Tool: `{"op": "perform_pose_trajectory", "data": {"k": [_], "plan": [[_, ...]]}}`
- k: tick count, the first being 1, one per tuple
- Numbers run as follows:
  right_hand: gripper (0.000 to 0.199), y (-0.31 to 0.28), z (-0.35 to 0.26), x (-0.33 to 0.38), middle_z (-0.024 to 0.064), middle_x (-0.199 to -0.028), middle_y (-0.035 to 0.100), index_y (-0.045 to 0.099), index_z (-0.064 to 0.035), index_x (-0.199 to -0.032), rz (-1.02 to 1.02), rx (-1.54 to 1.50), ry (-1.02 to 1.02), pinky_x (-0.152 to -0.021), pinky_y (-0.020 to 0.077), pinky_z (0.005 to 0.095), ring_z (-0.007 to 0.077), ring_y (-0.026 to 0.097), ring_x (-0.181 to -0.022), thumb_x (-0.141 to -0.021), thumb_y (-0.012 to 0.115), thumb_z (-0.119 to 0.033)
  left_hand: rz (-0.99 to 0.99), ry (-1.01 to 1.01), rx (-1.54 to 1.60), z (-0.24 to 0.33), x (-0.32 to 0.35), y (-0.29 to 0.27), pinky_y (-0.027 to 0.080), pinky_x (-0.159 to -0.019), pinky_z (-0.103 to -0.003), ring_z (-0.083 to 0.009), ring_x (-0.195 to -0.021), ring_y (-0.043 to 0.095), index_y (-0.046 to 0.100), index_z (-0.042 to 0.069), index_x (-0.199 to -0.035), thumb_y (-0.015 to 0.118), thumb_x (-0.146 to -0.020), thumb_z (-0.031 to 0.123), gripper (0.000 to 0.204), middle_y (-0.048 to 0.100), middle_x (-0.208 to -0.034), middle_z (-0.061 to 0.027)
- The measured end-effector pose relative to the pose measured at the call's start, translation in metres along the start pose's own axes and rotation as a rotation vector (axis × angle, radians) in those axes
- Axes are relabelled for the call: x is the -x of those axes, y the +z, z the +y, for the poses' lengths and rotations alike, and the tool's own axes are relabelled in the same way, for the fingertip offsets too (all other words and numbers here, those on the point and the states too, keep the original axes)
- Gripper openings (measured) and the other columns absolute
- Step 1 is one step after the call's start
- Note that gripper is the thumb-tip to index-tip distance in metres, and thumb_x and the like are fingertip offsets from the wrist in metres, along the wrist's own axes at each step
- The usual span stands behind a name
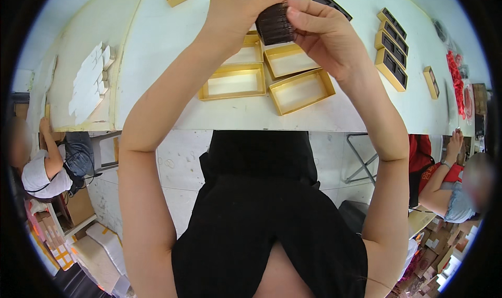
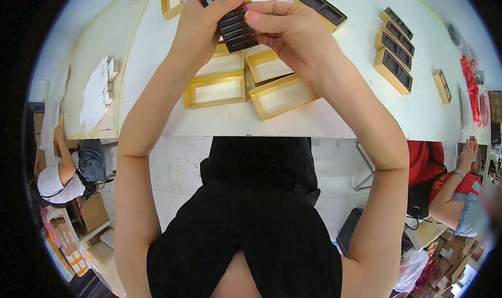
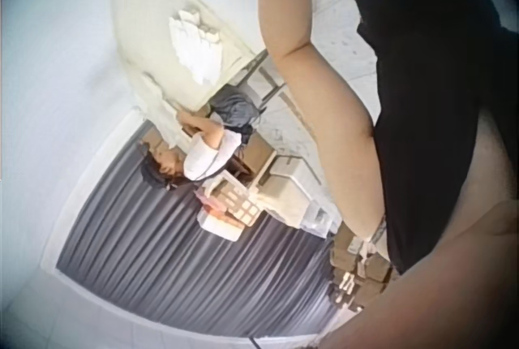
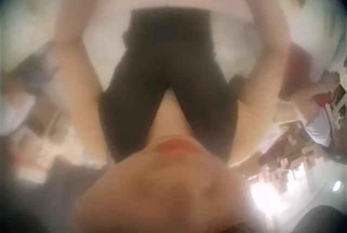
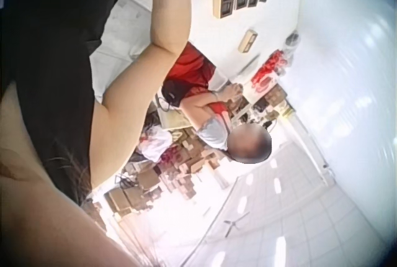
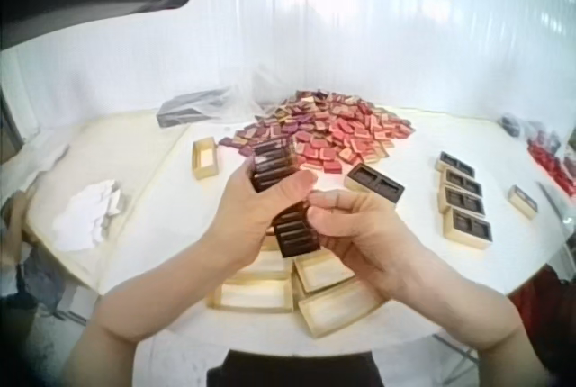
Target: The person assembles cosmetic compacts by placing dark plastic inserts into gold-colored boxes, then inserting small colored paper pieces into the inserts. The person repeatedly picks up inserts, places them into boxes, and adds paper pieces, stacking completed units on the table.
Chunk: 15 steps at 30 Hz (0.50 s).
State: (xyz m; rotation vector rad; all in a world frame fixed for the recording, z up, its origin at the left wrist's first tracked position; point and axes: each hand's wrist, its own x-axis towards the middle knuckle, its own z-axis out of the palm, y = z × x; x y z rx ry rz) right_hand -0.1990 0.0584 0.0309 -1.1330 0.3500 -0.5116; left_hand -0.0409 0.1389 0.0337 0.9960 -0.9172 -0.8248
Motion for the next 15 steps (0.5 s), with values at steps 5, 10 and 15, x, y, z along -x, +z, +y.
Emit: {"op": "perform_pose_trajectory", "data": {"k": [5, 10, 15], "plan": [[0.026, -0.027, -0.015, 0.009, 0.0078, -0.105, 0.067, 0.064, -0.0034, -0.116, 0.08, -0.022, 0.0, -0.093, 0.0493, 0.0337, 0.0166, 0.063, -0.099, -0.093, 0.065, -0.014, -0.076, -0.148, 0.127, 0.003, 0.006, -0.009, 0.058, -0.077, -0.034, -0.0188, -0.09, 0.066, 0.057, 0.001, -0.112, 0.071, -0.087, 0.023, 0.037, 0.066, -0.101, -0.0091], [0.037, -0.011, -0.007, 0.015, 0.0099, -0.106, 0.065, 0.056, -0.001, -0.123, 0.239, 0.326, -0.107, -0.089, 0.0511, 0.0328, 0.02, 0.062, -0.098, -0.096, 0.062, -0.026, -0.053, -0.314, 0.205, -0.008, 0.017, 0.002, 0.06, -0.078, -0.037, -0.0192, -0.09, 0.067, 0.058, 0.003, -0.116, 0.072, -0.086, 0.027, 0.041, 0.065, -0.106, -0.01], [0.036, -0.024, 0.0, 0.02, 0.0112, -0.094, 0.067, 0.054, -0.0032, -0.126, 0.056, 1.08, -0.412, -0.075, 0.0535, 0.0307, 0.0185, 0.065, -0.083, -0.097, 0.059, -0.024, -0.16, -0.231, -0.07, 0.002, 0.013, -0.029, 0.058, -0.081, -0.034, -0.0202, -0.095, 0.067, 0.054, 0.002, -0.12, 0.075, -0.083, 0.03, 0.05, 0.065, -0.104, -0.0101]]}}
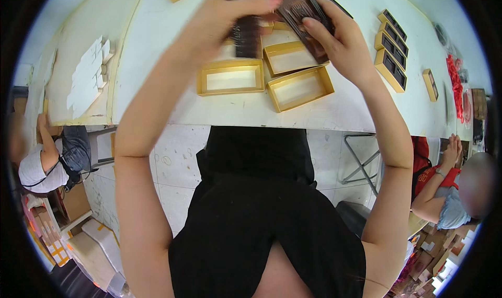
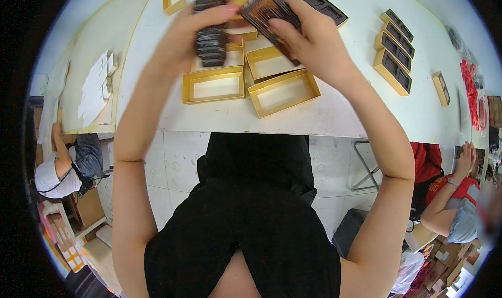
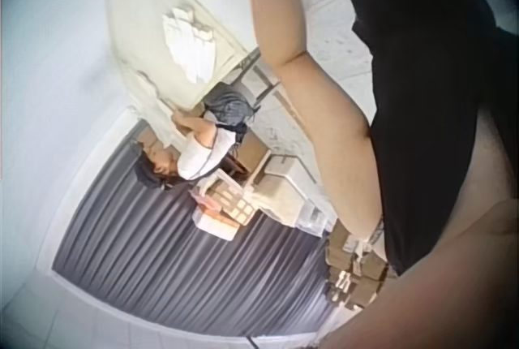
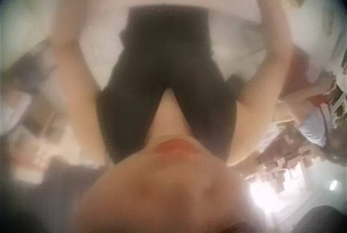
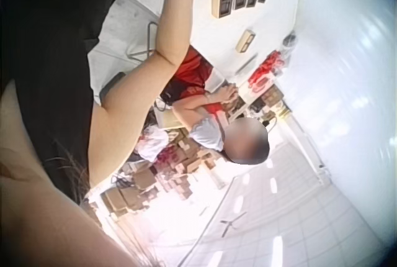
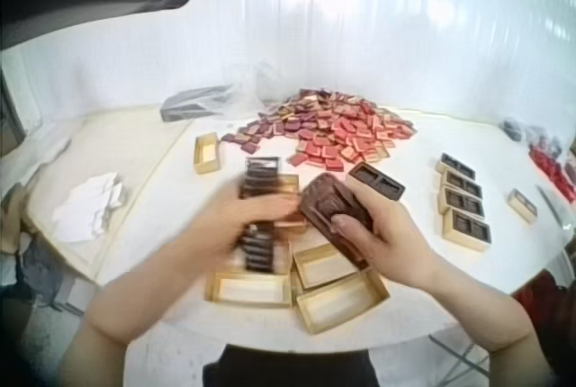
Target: The person assembles cosmetic compacts by placing dark plastic inserts into gold-colored boxes, then inserting small colored paper pieces into the inserts. The person repeatedly picks up inserts, places them into boxes, and adds paper pieces, stacking completed units on the table.
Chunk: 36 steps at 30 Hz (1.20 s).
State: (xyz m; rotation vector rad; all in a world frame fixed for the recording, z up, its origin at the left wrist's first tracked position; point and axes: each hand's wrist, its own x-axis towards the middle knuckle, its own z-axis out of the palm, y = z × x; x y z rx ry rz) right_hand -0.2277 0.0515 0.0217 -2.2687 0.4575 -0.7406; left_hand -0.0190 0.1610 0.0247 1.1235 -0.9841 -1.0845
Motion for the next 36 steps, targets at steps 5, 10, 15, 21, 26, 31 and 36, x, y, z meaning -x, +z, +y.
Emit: {"op": "perform_pose_trajectory", "data": {"k": [5, 10, 15, 21, 26, 31, 36], "plan": [[0.027, -0.03, 0.018, 0.002, 0.0094, -0.096, 0.065, 0.066, -0.0073, -0.117, -0.393, 0.271, -0.157, -0.081, 0.0504, 0.0319, 0.0231, 0.061, -0.087, -0.091, 0.059, -0.003, 0.446, -0.098, -1.626, 0.019, 0.009, -0.124, 0.053, -0.077, -0.037, -0.03, -0.088, 0.067, 0.06, 0.001, -0.106, 0.082, -0.07, 0.043, 0.06, 0.067, -0.097, -0.0196], [0.017, -0.004, 0.017, -0.012, 0.0085, -0.091, 0.066, 0.073, -0.0072, -0.102, -0.335, 0.451, -0.337, -0.083, 0.0498, 0.0363, 0.0246, 0.06, -0.089, -0.089, 0.064, -0.01, 0.468, 0.656, -1.589, -0.018, 0.022, -0.108, 0.05, -0.089, -0.038, -0.0301, -0.103, 0.063, 0.061, 0.004, -0.11, 0.08, -0.075, 0.042, 0.055, 0.066, -0.112, -0.0142], [0.017, 0.018, 0.027, -0.005, 0.0032, -0.086, 0.065, 0.073, -0.0097, -0.097, -0.208, 0.505, -0.241, -0.078, 0.0501, 0.0353, 0.0237, 0.059, -0.089, -0.081, 0.067, -0.008, 0.065, 0.619, -1.181, -0.04, 0.065, 0.036, 0.048, -0.091, -0.039, -0.0323, -0.105, 0.059, 0.057, 0.003, -0.112, 0.081, -0.072, 0.028, 0.053, 0.059, -0.116, -0.0116], [0.023, 0.029, 0.03, -0.01, -0.0013, -0.086, 0.065, 0.072, -0.0139, -0.093, -0.05, 0.607, -0.366, -0.077, 0.0487, 0.0343, 0.0218, 0.058, -0.089, -0.072, 0.068, -0.005, 0.036, 0.378, -1.076, -0.05, 0.05, 0.042, 0.052, -0.085, -0.037, -0.0323, -0.102, 0.06, 0.051, 0.005, -0.117, 0.079, -0.071, 0.014, 0.055, 0.049, -0.121, -0.0124], [0.025, 0.039, 0.039, -0.011, -0.0025, -0.092, 0.065, 0.071, -0.0137, -0.097, -0.009, 0.504, -0.396, -0.087, 0.0447, 0.0381, 0.0215, 0.057, -0.095, -0.074, 0.069, -0.006, 0.023, 0.402, -1.075, -0.053, 0.043, 0.038, 0.053, -0.081, -0.035, -0.0282, -0.101, 0.061, 0.054, 0.007, -0.112, 0.078, -0.071, 0.01, 0.048, 0.048, -0.118, -0.0106], [0.042, 0.003, 0.035, -0.005, 0.0055, -0.125, 0.06, 0.061, -0.0134, -0.125, -0.279, 0.47, -0.378, -0.102, 0.039, 0.0456, 0.0268, 0.05, -0.121, -0.083, 0.069, -0.014, -0.025, 0.379, -1.128, -0.051, 0.046, 0.035, 0.053, -0.082, -0.034, -0.0256, -0.102, 0.061, 0.059, 0.007, -0.106, 0.077, -0.073, 0.014, 0.038, 0.05, -0.118, -0.0104], [0.063, -0.006, 0.046, 0.01, 0.0104, -0.142, 0.049, 0.045, -0.0097, -0.142, -0.444, 0.437, -0.379, -0.114, 0.0296, 0.0486, 0.0313, 0.04, -0.135, -0.085, 0.069, -0.023, -0.015, 0.54, -1.252, -0.053, 0.043, 0.031, 0.052, -0.087, -0.036, -0.03, -0.106, 0.06, 0.058, 0.004, -0.111, 0.075, -0.076, 0.017, 0.042, 0.053, -0.125, -0.0127]]}}
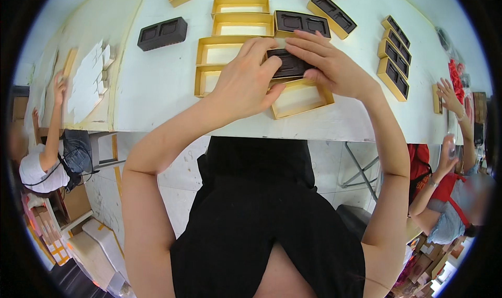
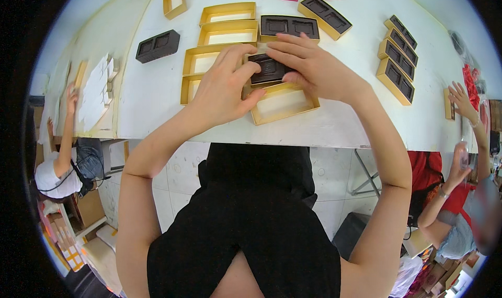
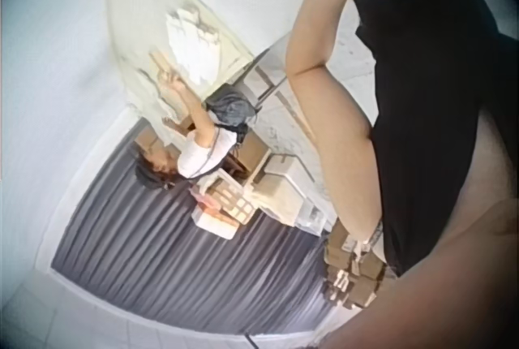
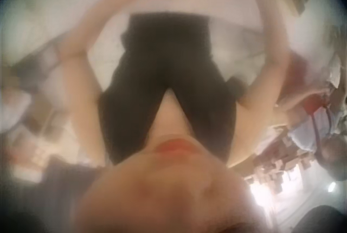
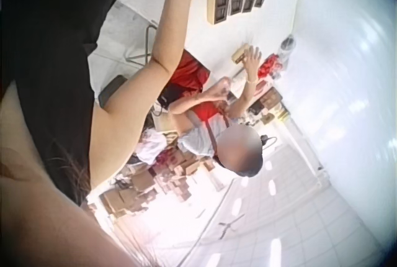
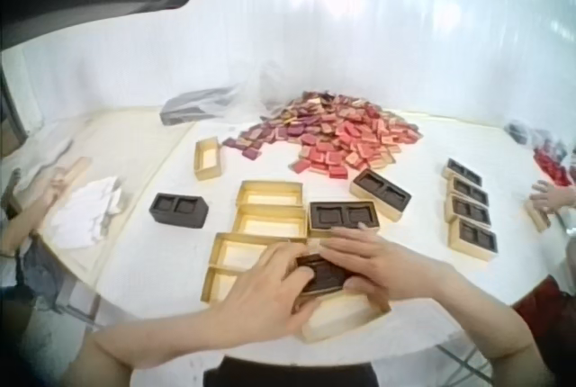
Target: The person assembles cosmetic compacts by placing dark plastic inserts into gold-colored boxes, then inserting small colored paper pieces into the inserts. The person repeatedly picks up inserts, places them into boxes, and adds paper pieces, stacking completed units on the table.
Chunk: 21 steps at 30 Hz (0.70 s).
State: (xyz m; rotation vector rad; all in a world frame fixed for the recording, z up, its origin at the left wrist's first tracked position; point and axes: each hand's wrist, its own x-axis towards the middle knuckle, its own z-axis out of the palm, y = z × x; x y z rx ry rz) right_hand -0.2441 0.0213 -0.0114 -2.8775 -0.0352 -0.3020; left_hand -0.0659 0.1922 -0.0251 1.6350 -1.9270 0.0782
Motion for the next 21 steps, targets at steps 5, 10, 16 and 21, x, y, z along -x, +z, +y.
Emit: {"op": "perform_pose_trajectory", "data": {"k": [5, 10, 16, 21], "plan": [[0.07, 0.01, 0.002, -0.002, 0.0165, -0.144, 0.045, 0.041, -0.0059, -0.144, 0.026, -0.151, 0.014, -0.113, 0.031, 0.0463, 0.0367, 0.039, -0.135, -0.085, 0.067, -0.033, -0.092, -0.033, 0.118, 0.001, -0.002, 0.005, 0.049, -0.094, -0.041, -0.0363, -0.116, 0.055, 0.053, 0.002, -0.119, 0.072, -0.08, 0.016, 0.046, 0.051, -0.131, -0.0181], [0.064, 0.011, -0.006, -0.005, 0.0168, -0.141, 0.047, 0.045, -0.0037, -0.139, 0.102, -0.249, -0.028, -0.107, 0.0391, 0.043, 0.036, 0.046, -0.128, -0.084, 0.071, -0.023, -0.136, 0.019, 0.056, -0.002, -0.006, 0.005, 0.046, -0.099, -0.042, -0.0376, -0.119, 0.053, 0.052, 0.0, -0.12, 0.071, -0.082, 0.019, 0.046, 0.052, -0.13, -0.0204], [0.043, 0.025, -0.021, 0.001, 0.0168, -0.127, 0.055, 0.058, -0.002, -0.124, 0.374, -0.305, 0.173, -0.096, 0.0455, 0.0404, 0.0361, 0.054, -0.114, -0.086, 0.071, -0.018, -0.096, -0.001, -0.023, 0.001, -0.002, 0.009, 0.044, -0.102, -0.044, -0.0387, -0.12, 0.053, 0.053, -0.002, -0.116, 0.073, -0.082, 0.023, 0.046, 0.055, -0.128, -0.0217], [0.021, 0.003, -0.035, 0.004, 0.0121, -0.088, 0.067, 0.068, 0.0005, -0.1, 0.385, -0.221, 0.681, -0.072, 0.0517, 0.0372, 0.0288, 0.065, -0.079, -0.085, 0.069, -0.014, -0.091, -0.033, 0.008, 0.003, -0.003, 0.006, 0.045, -0.1, -0.044, -0.0389, -0.119, 0.054, 0.055, -0.002, -0.114, 0.075, -0.081, 0.022, 0.046, 0.055, -0.127, -0.0232]]}}
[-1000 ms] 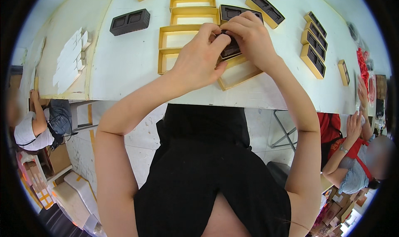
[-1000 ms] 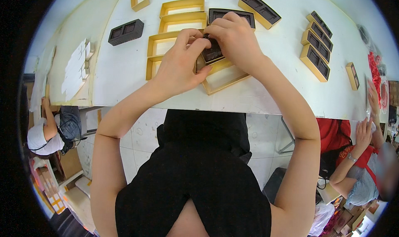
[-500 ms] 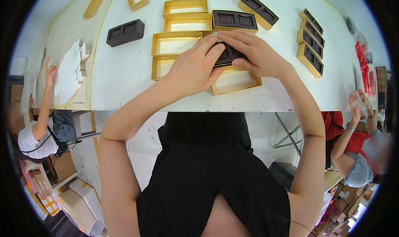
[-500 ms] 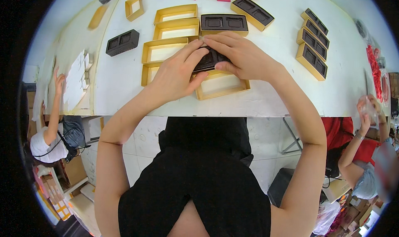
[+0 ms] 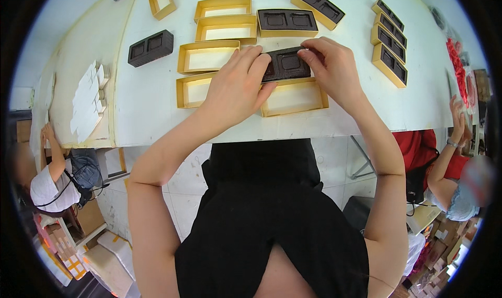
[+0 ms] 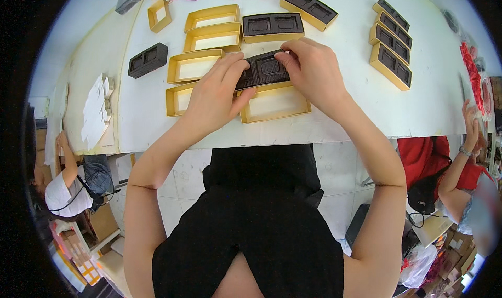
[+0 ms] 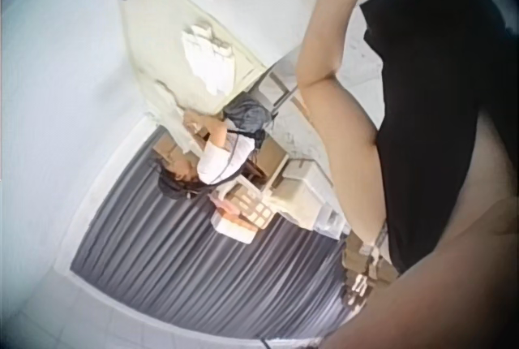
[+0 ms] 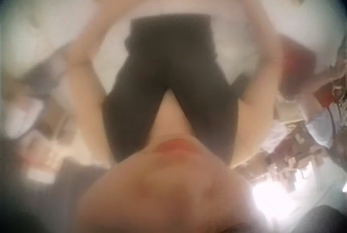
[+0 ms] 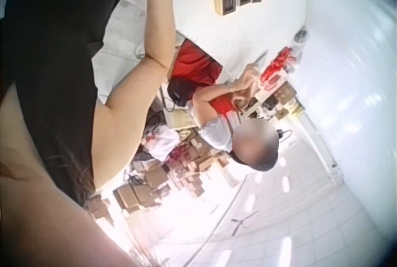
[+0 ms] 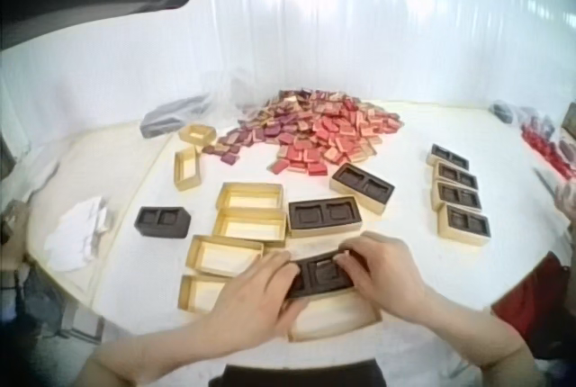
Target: The person assembles cosmetic compacts by placing dark plastic inserts into gold-colored boxes, then inserting small colored paper pieces into the inserts. The person repeatedly picks up inserts, places them into boxes, and adds paper pieces, stacking completed units on the table.
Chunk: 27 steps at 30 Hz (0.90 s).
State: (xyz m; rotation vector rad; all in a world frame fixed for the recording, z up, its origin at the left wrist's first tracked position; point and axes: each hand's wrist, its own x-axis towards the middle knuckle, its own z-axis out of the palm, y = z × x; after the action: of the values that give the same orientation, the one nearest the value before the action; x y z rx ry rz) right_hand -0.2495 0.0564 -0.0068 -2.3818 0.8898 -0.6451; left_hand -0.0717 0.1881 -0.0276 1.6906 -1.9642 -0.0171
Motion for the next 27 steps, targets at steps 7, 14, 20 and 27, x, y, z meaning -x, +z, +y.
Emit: {"op": "perform_pose_trajectory", "data": {"k": [7, 14, 20, 27], "plan": [[0.014, 0.0, 0.008, -0.02, 0.0138, -0.077, 0.069, 0.067, 0.0012, -0.089, -0.314, -0.467, 0.415, -0.059, 0.0517, 0.0384, 0.0324, 0.063, -0.059, -0.084, 0.065, -0.012, 0.024, -0.003, -0.041, 0.001, 0.003, 0.004, 0.045, -0.1, -0.043, -0.039, -0.12, 0.053, 0.056, -0.003, -0.111, 0.075, -0.08, 0.022, 0.045, 0.055, -0.127, -0.024], [0.011, 0.022, 0.01, 0.0, 0.0098, -0.101, 0.064, 0.063, -0.0095, -0.092, -0.024, 0.326, -0.207, -0.071, 0.0527, 0.0405, 0.0291, 0.063, -0.091, -0.084, 0.067, -0.016, -0.095, -0.015, -0.153, 0.008, -0.006, 0.0, 0.043, -0.102, -0.043, -0.0373, -0.123, 0.051, 0.061, -0.002, -0.105, 0.071, -0.083, 0.019, 0.032, 0.053, -0.132, -0.0212], [0.052, -0.104, 0.144, -0.034, 0.0092, -0.147, 0.044, 0.052, -0.0182, -0.138, 0.39, 0.628, -0.233, -0.109, 0.0338, 0.0494, 0.0338, 0.04, -0.134, -0.09, 0.065, -0.035, -0.179, -0.068, -0.227, -0.034, -0.009, -0.025, 0.046, -0.1, -0.04, -0.0359, -0.122, 0.053, 0.062, 0.001, -0.113, 0.071, -0.084, 0.022, 0.037, 0.052, -0.135, -0.0189], [0.072, -0.139, 0.271, -0.032, 0.0103, -0.158, 0.025, 0.033, -0.0157, -0.151, 0.019, 0.514, 0.225, -0.115, 0.0151, 0.0601, 0.0324, 0.016, -0.148, -0.094, 0.049, -0.056, -0.11, 0.079, -0.361, -0.027, -0.053, -0.048, 0.038, -0.105, -0.054, -0.0354, -0.127, 0.05, 0.059, 0.007, -0.123, 0.076, -0.077, 0.04, 0.059, 0.05, -0.139, -0.0164]]}}
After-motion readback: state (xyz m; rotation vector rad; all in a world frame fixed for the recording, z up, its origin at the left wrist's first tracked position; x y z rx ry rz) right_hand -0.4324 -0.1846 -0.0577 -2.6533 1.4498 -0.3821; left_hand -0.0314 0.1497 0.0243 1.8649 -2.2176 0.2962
